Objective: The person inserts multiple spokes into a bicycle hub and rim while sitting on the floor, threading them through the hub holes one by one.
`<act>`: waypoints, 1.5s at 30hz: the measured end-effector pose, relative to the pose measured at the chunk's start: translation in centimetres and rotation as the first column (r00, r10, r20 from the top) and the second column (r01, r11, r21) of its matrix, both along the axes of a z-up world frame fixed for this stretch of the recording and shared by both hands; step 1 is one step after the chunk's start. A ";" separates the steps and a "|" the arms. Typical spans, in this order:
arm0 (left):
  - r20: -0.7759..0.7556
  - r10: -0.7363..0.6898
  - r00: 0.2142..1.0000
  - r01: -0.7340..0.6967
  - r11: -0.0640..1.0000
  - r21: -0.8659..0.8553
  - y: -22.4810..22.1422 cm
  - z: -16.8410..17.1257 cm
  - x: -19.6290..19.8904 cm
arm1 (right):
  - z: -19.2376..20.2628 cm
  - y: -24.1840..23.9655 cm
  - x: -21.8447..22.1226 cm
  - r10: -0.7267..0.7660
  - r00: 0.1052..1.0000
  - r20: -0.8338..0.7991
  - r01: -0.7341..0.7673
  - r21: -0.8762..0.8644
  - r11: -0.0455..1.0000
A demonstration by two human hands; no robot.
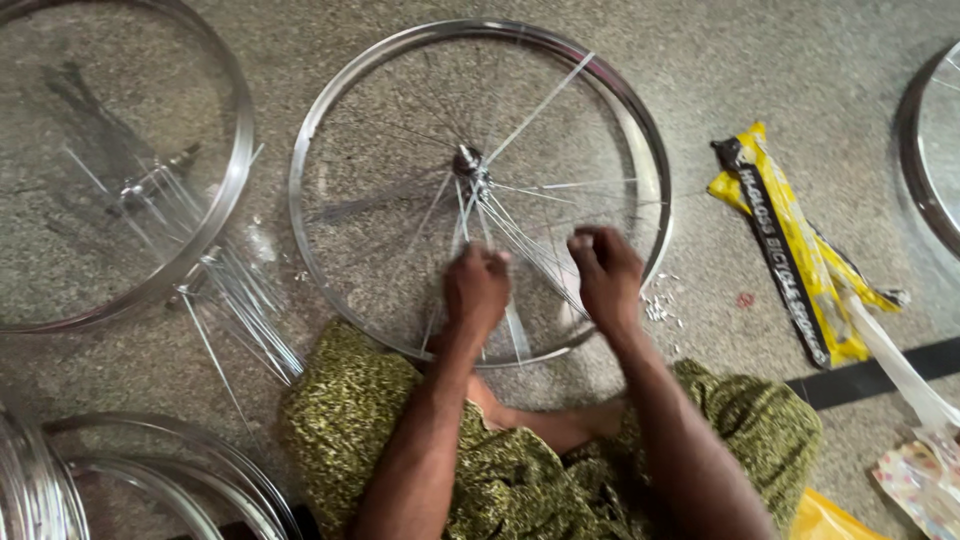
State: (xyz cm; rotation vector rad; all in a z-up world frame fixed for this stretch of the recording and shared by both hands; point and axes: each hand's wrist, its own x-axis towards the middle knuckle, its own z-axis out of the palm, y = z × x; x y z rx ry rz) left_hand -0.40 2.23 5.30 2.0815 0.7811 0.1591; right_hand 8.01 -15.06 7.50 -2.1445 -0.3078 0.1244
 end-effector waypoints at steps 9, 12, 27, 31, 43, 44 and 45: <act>0.210 0.318 0.925 -0.114 0.757 -0.643 -1.9 -3.5 2.8 | 3.9 5.3 9.4 0.605 0.707 -0.367 -0.568 -0.804 0.175; 0.188 0.484 0.855 -0.181 0.618 -0.765 -2.2 -3.6 3.2 | 4.1 4.8 5.4 0.490 0.633 -0.599 -0.769 -0.559 0.311; 0.106 0.264 0.959 -0.231 0.940 -0.252 -2.6 -2.0 3.3 | -4.2 8.9 6.2 0.174 0.900 -0.399 -0.133 0.127 0.983; 0.031 0.241 0.970 -0.221 0.926 -0.305 -2.4 -1.4 3.4 | -6.7 12.4 10.7 0.532 0.356 -0.768 0.300 0.633 0.713; -0.084 0.239 0.967 -0.252 0.873 -0.418 -2.4 0.4 3.6 | -6.2 14.4 9.1 0.404 0.577 -0.710 0.439 0.687 0.579; -0.080 0.242 0.967 -0.252 0.861 -0.441 -2.4 0.6 3.6 | -5.8 14.3 9.2 0.318 0.627 -0.711 0.478 0.673 0.564; -0.100 0.248 0.964 -0.266 0.850 -0.455 -2.3 0.7 3.5 | -5.6 13.9 9.2 0.227 0.666 -0.711 0.517 0.659 0.546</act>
